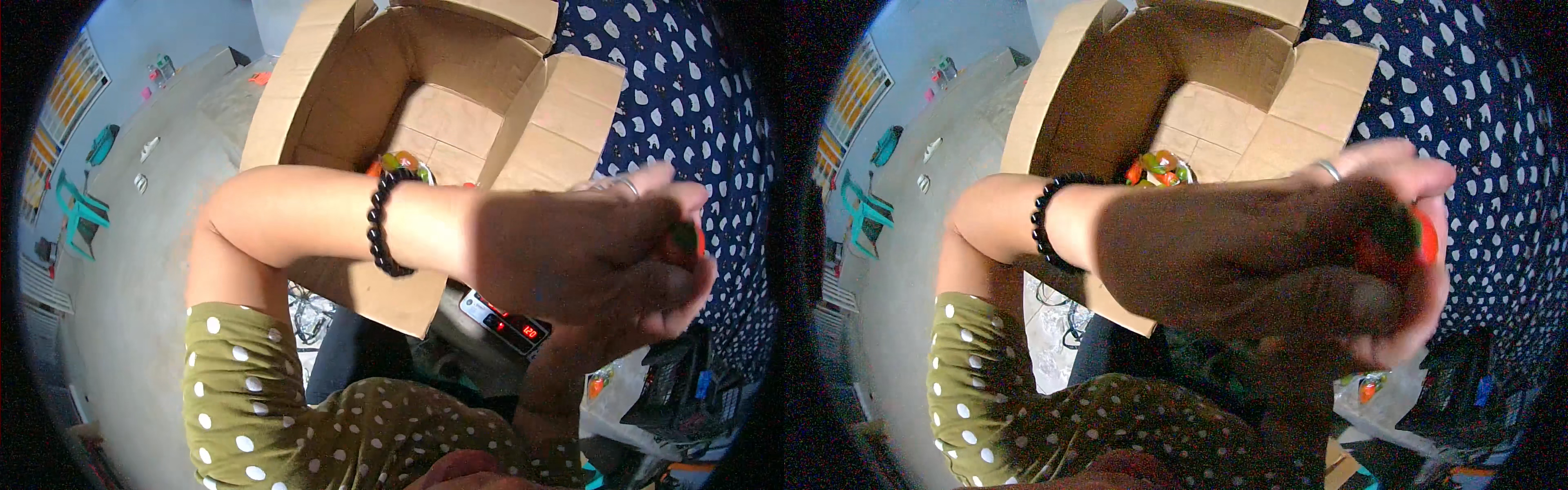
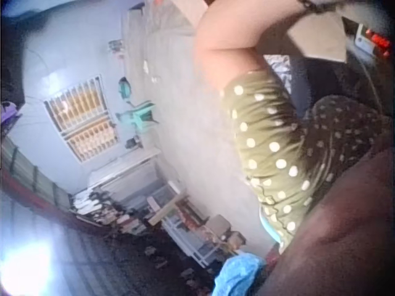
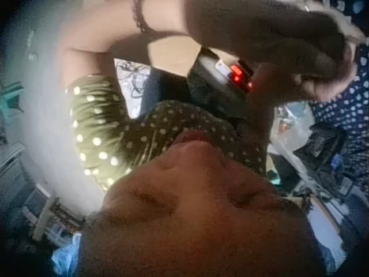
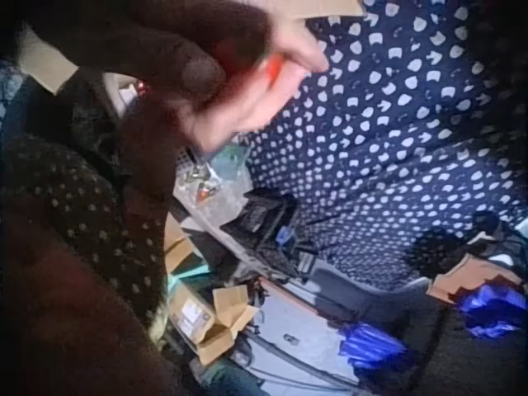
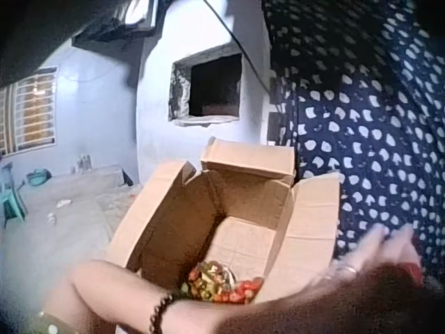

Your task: The person picks up several small multi-colored peppers from a cardboard box, places them on a digital scale, transfers them into a plastic bag, and ties the bag with a wire.

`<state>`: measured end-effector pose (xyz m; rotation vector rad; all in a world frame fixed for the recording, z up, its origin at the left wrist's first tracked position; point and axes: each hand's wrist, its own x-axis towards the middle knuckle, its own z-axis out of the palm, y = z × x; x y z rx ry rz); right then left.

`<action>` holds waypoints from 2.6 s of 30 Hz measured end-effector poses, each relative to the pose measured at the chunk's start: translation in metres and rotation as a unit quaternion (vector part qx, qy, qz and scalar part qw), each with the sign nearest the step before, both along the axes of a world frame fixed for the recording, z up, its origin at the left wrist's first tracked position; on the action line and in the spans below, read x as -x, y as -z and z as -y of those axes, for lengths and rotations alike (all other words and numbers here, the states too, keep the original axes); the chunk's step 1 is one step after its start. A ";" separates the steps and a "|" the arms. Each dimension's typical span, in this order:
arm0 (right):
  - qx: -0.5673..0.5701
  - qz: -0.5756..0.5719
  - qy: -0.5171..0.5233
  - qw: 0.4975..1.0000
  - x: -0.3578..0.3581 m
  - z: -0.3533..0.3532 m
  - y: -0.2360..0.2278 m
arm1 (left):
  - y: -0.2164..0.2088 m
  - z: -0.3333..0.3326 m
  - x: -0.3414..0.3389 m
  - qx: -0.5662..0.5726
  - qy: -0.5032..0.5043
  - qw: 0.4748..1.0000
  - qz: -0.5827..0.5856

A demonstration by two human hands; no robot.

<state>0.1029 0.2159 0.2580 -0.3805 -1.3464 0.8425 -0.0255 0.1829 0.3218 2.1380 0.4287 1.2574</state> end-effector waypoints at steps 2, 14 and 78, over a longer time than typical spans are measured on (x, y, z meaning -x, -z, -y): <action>-0.064 -0.051 -0.024 0.996 -0.004 -0.011 0.004 | 0.008 0.005 0.027 -0.035 0.009 0.999 -0.038; -0.078 0.480 0.109 0.867 -0.130 -0.168 0.209 | 0.297 -0.059 0.283 0.525 -0.109 0.623 -0.570; 0.089 0.641 0.267 0.714 -0.170 -0.207 0.227 | 0.167 -0.043 0.267 0.442 -0.148 0.633 -0.618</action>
